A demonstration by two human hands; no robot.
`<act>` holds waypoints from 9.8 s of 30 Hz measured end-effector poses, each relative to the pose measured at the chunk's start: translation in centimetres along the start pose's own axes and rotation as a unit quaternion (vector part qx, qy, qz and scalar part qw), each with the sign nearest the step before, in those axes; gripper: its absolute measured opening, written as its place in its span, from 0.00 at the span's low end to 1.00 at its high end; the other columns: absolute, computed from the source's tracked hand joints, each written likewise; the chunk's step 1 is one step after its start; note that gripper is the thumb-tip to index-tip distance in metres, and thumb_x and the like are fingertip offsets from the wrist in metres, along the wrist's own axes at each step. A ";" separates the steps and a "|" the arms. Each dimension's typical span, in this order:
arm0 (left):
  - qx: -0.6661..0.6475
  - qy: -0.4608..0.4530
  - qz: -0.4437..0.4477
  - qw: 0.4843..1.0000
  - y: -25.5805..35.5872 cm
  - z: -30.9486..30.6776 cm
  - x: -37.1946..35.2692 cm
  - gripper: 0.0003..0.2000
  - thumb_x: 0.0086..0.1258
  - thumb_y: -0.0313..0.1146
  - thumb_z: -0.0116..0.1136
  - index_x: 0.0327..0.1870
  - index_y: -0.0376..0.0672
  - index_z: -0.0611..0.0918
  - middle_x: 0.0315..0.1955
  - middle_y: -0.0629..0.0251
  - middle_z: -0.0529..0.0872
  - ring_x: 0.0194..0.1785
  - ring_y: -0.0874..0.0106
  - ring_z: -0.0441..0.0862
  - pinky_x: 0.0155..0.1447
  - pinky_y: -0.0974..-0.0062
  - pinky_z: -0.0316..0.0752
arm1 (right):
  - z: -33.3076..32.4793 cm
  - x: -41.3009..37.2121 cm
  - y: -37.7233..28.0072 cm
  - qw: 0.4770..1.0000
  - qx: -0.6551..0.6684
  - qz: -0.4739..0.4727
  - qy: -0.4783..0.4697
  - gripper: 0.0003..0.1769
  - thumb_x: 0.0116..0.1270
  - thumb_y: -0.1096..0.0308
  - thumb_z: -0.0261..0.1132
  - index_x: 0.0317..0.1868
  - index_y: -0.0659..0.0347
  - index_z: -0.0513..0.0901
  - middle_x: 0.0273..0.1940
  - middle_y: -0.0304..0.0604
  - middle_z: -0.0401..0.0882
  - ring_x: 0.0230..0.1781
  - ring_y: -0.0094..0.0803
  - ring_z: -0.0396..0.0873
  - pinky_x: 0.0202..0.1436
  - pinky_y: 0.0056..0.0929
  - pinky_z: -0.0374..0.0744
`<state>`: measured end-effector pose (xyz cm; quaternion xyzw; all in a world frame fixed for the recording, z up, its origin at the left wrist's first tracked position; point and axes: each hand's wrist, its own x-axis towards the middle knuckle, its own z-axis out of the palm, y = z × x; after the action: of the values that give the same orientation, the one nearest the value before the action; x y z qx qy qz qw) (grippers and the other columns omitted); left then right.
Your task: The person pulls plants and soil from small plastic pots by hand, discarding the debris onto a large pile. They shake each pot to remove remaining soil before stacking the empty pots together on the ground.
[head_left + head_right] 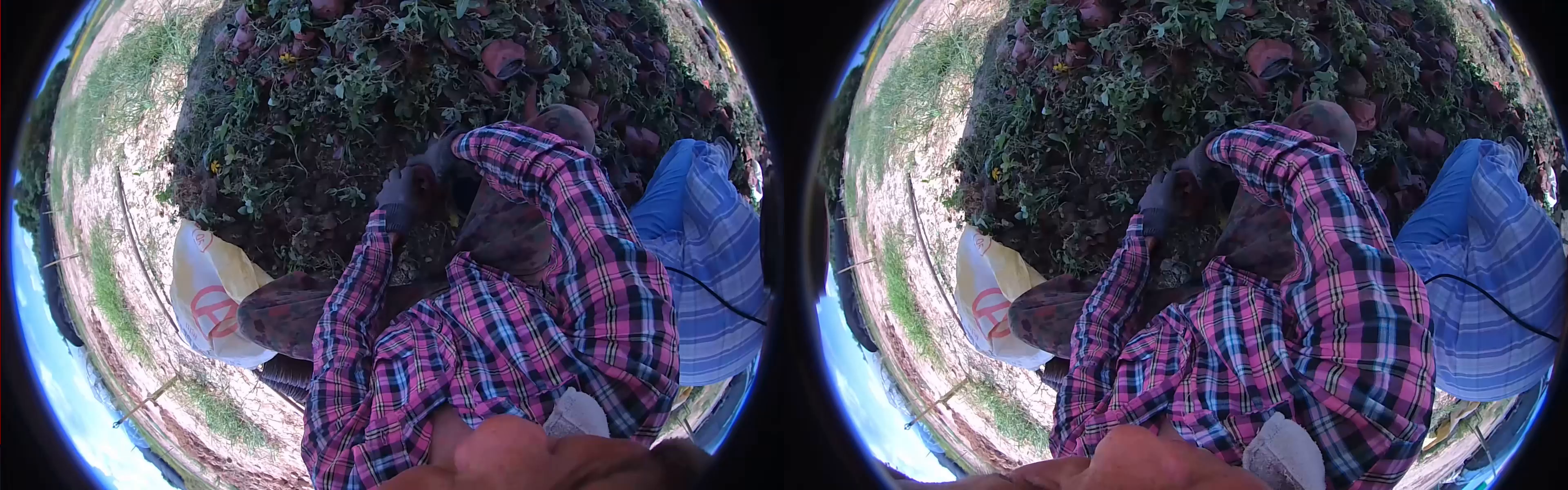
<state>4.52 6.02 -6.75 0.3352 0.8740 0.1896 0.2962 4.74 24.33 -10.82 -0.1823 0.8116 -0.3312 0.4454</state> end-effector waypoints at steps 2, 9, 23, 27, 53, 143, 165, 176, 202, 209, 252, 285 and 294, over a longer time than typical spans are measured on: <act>-0.010 -0.006 -0.003 1.000 0.3 0.3 -0.2 0.20 0.58 0.39 0.57 0.51 0.47 0.71 0.47 0.51 0.73 0.46 0.47 0.74 0.47 0.57 0.73 | 2.9 0.6 1.0 0.997 0.056 -0.022 0.042 0.47 0.42 0.61 0.71 0.64 0.47 0.58 0.57 0.49 0.69 0.58 0.46 0.68 0.57 0.42 0.67; 0.054 -0.088 -0.060 0.993 0.2 1.6 -1.5 0.39 0.52 0.45 0.63 0.64 0.62 0.54 0.59 0.43 0.60 0.55 0.41 0.68 0.49 0.51 0.72 | 6.5 -0.7 -1.0 0.979 0.073 0.099 0.165 0.41 0.47 0.58 0.67 0.63 0.42 0.60 0.47 0.48 0.76 0.49 0.45 0.75 0.50 0.40 0.73; 0.074 -0.017 -0.029 0.997 -1.4 4.7 -1.1 0.41 0.54 0.38 0.60 0.69 0.60 0.49 0.58 0.42 0.59 0.53 0.42 0.69 0.49 0.51 0.72 | -6.2 -6.5 -4.2 0.901 0.090 0.171 0.389 0.18 0.57 0.54 0.61 0.39 0.60 0.80 0.32 0.46 0.81 0.32 0.41 0.80 0.36 0.37 0.77; -0.051 0.045 -0.058 0.996 -0.8 1.3 -1.7 0.45 0.49 0.37 0.64 0.69 0.50 0.50 0.60 0.40 0.58 0.53 0.44 0.69 0.54 0.57 0.71 | -12.7 -15.7 -1.7 0.798 -0.001 0.327 0.506 0.22 0.58 0.51 0.56 0.36 0.64 0.82 0.32 0.54 0.80 0.35 0.47 0.79 0.42 0.41 0.76; -0.857 -0.024 0.103 0.505 -2.1 -10.3 -1.6 0.29 0.69 0.56 0.38 0.64 0.46 0.58 0.57 0.57 0.68 0.56 0.59 0.71 0.57 0.64 0.70 | -8.9 -5.3 -12.9 0.900 0.021 -0.102 0.423 0.15 0.59 0.64 0.61 0.47 0.56 0.77 0.33 0.49 0.80 0.34 0.44 0.79 0.38 0.35 0.75; -0.253 0.245 -0.216 0.910 -7.6 -11.8 -5.3 0.24 0.59 0.40 0.58 0.56 0.42 0.70 0.48 0.52 0.77 0.53 0.58 0.74 0.52 0.66 0.71 | -5.5 -1.1 -9.4 0.836 0.499 -0.037 0.223 0.18 0.67 0.60 0.56 0.51 0.62 0.73 0.42 0.37 0.77 0.41 0.25 0.76 0.46 0.26 0.75; -0.311 0.532 -0.219 0.757 -18.8 -27.7 -34.2 0.17 0.60 0.22 0.51 0.52 0.36 0.75 0.39 0.61 0.82 0.40 0.75 0.79 0.45 0.79 0.73 | -4.4 14.0 -35.1 0.909 0.323 -0.252 0.080 0.15 0.66 0.66 0.57 0.50 0.63 0.75 0.41 0.39 0.80 0.43 0.25 0.77 0.49 0.26 0.74; -0.383 0.611 -0.067 0.690 -7.2 -29.9 -38.9 0.19 0.66 0.31 0.45 0.56 0.29 0.70 0.49 0.53 0.77 0.54 0.66 0.74 0.60 0.69 0.66 | -1.6 24.3 -51.7 0.796 -0.184 -0.452 0.358 0.16 0.59 0.60 0.55 0.48 0.47 0.76 0.40 0.48 0.78 0.39 0.44 0.78 0.41 0.40 0.76; 0.224 0.320 -0.416 0.821 -20.7 -26.7 -33.0 0.24 0.64 0.41 0.51 0.59 0.39 0.69 0.49 0.45 0.77 0.50 0.53 0.76 0.53 0.60 0.71 | -4.8 -25.8 1.8 0.839 0.009 0.390 0.379 0.18 0.57 0.56 0.58 0.34 0.65 0.82 0.30 0.48 0.81 0.31 0.39 0.80 0.35 0.34 0.77; -0.205 0.371 -0.049 0.904 -0.2 -25.3 -18.7 0.16 0.62 0.29 0.59 0.51 0.38 0.77 0.19 0.73 0.77 0.22 0.86 0.68 0.25 0.85 0.63 | 0.0 -23.4 4.4 0.735 -0.038 0.443 0.511 0.23 0.57 0.48 0.57 0.33 0.64 0.82 0.33 0.52 0.81 0.37 0.46 0.79 0.44 0.40 0.75; -0.766 0.210 -0.040 0.606 -4.3 -15.8 -7.7 0.26 0.55 0.27 0.66 0.55 0.39 0.68 0.48 0.60 0.76 0.46 0.67 0.79 0.44 0.68 0.80 | -8.8 -3.1 -20.9 0.839 0.451 -0.157 0.260 0.18 0.70 0.56 0.51 0.51 0.60 0.74 0.48 0.39 0.75 0.47 0.23 0.72 0.53 0.25 0.71; -0.131 0.078 -0.159 0.975 -7.9 -8.7 -8.3 0.37 0.39 0.38 0.71 0.54 0.41 0.68 0.44 0.45 0.77 0.49 0.51 0.76 0.49 0.60 0.73 | -14.2 10.6 -25.3 0.789 0.493 -0.132 0.341 0.20 0.65 0.59 0.57 0.48 0.67 0.72 0.45 0.44 0.76 0.39 0.31 0.76 0.44 0.32 0.78; -0.139 0.102 -0.092 0.981 -6.0 -8.4 -8.0 0.37 0.40 0.41 0.72 0.54 0.42 0.68 0.45 0.45 0.74 0.48 0.51 0.76 0.48 0.61 0.73 | -14.5 1.4 -21.0 0.986 0.071 -0.130 0.079 0.24 0.60 0.72 0.57 0.59 0.56 0.67 0.43 0.41 0.77 0.38 0.25 0.76 0.37 0.22 0.75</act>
<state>1.05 -4.88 -0.55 0.1877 0.8920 0.3140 0.2656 -8.21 13.95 8.64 -0.2271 0.7883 -0.4563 0.3447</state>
